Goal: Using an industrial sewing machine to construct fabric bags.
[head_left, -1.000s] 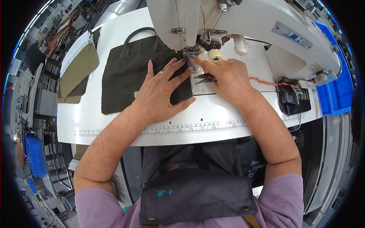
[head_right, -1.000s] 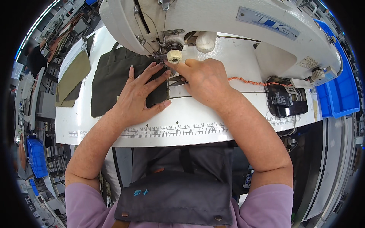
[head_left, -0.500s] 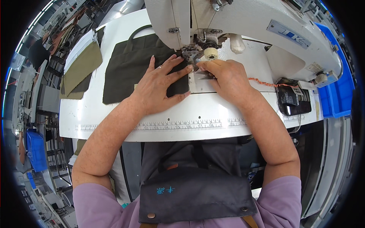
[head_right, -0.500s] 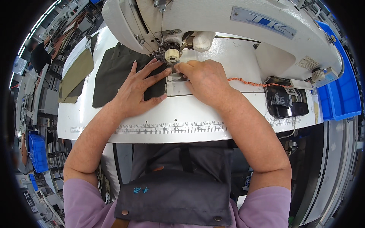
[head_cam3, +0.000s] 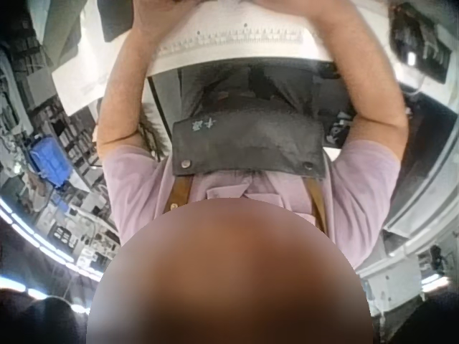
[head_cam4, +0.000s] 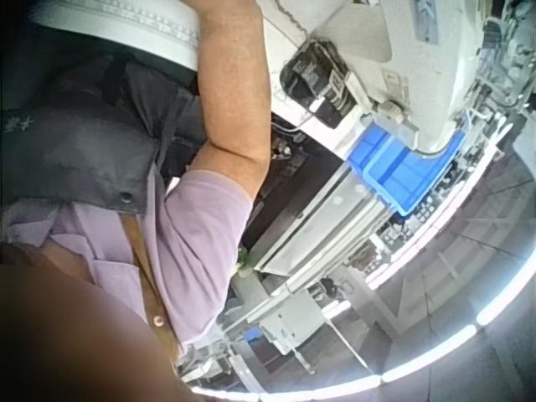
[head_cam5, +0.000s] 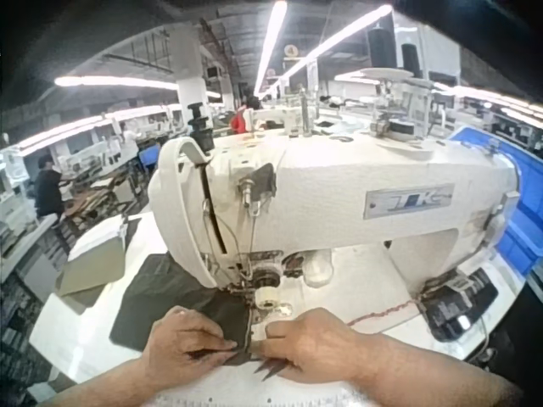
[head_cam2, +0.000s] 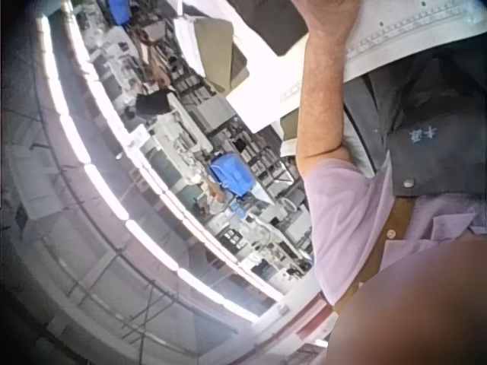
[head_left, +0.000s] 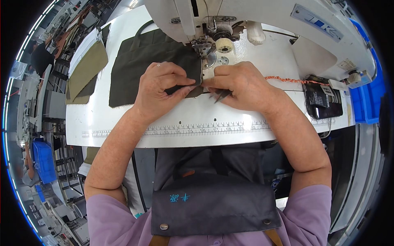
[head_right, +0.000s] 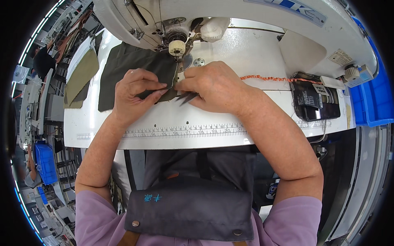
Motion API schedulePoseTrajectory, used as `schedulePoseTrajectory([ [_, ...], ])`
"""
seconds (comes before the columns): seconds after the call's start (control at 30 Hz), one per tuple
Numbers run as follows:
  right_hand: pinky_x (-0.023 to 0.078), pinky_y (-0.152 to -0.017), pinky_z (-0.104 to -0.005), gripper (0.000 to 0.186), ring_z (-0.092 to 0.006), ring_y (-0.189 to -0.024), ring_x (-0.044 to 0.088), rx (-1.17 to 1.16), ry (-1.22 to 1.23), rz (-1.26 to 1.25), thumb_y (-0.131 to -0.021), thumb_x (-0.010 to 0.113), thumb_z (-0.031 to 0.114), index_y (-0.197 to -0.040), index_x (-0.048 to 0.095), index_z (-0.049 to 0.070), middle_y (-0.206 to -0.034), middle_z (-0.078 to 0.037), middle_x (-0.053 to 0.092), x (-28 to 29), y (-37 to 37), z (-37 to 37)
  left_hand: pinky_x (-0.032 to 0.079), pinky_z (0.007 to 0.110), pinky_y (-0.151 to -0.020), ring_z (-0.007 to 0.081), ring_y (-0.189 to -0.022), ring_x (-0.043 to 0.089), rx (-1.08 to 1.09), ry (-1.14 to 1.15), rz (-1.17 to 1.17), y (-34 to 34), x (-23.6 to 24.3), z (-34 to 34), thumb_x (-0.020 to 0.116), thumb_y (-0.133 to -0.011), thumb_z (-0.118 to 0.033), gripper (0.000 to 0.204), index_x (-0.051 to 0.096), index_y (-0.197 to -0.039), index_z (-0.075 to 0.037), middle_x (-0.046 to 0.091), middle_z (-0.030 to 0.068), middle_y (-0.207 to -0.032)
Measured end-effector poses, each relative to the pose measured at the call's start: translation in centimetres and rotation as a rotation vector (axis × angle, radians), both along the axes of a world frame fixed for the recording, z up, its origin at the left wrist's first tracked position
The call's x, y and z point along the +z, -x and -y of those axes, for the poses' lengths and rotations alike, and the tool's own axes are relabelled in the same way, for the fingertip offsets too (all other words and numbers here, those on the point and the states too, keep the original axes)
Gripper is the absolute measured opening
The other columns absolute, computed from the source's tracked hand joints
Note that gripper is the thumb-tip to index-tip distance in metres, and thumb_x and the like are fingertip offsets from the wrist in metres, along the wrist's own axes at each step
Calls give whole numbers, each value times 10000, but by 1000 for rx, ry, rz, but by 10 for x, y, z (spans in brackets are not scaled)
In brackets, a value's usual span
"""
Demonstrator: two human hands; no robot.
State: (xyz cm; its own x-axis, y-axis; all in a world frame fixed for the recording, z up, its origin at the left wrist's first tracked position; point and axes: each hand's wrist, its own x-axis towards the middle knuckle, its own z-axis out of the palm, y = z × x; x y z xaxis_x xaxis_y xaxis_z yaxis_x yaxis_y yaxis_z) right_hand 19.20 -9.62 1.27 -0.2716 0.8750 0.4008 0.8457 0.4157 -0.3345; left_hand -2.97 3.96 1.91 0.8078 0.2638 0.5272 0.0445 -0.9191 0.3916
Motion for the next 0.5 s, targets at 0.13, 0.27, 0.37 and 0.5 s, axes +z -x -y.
schedulePoseTrajectory([
  [0.13, 554, -687, -420, 306, -282, -765, 687, 105, 47, -52, -677, 726, 132, -978, 777, 117, -802, -56, 694, 2, 1, 3, 452, 339, -742, 160, -785, 635, -89, -66, -47, -3, -5, 4, 807, -743, -90, 156, 789, -893, -128, 674, -22, -879],
  [0.27, 556, -697, -419, 281, -275, -769, 691, 108, 83, -106, -669, 717, 125, -941, 784, 105, -783, -60, 708, 1, -1, 4, 466, 325, -738, 160, -804, 637, -147, -235, -97, -2, -3, 3, 776, -760, -99, 162, 776, -922, -117, 650, -21, -864],
  [0.37, 557, -699, -414, 267, -279, -767, 691, 138, 74, -138, -666, 715, 120, -922, 785, 96, -778, -65, 710, 1, -1, 1, 483, 329, -756, 167, -832, 635, -178, -370, -139, 0, 3, 2, 761, -774, -112, 183, 760, -956, -102, 644, -13, -895],
  [0.5, 553, -685, -410, 268, -289, -762, 690, 143, 95, -149, -658, 713, 110, -916, 782, 88, -777, -77, 708, 5, -3, 0, 493, 328, -778, 175, -847, 632, -189, -357, -135, 0, 1, 4, 756, -789, -125, 193, 747, -979, -91, 639, -9, -922],
])
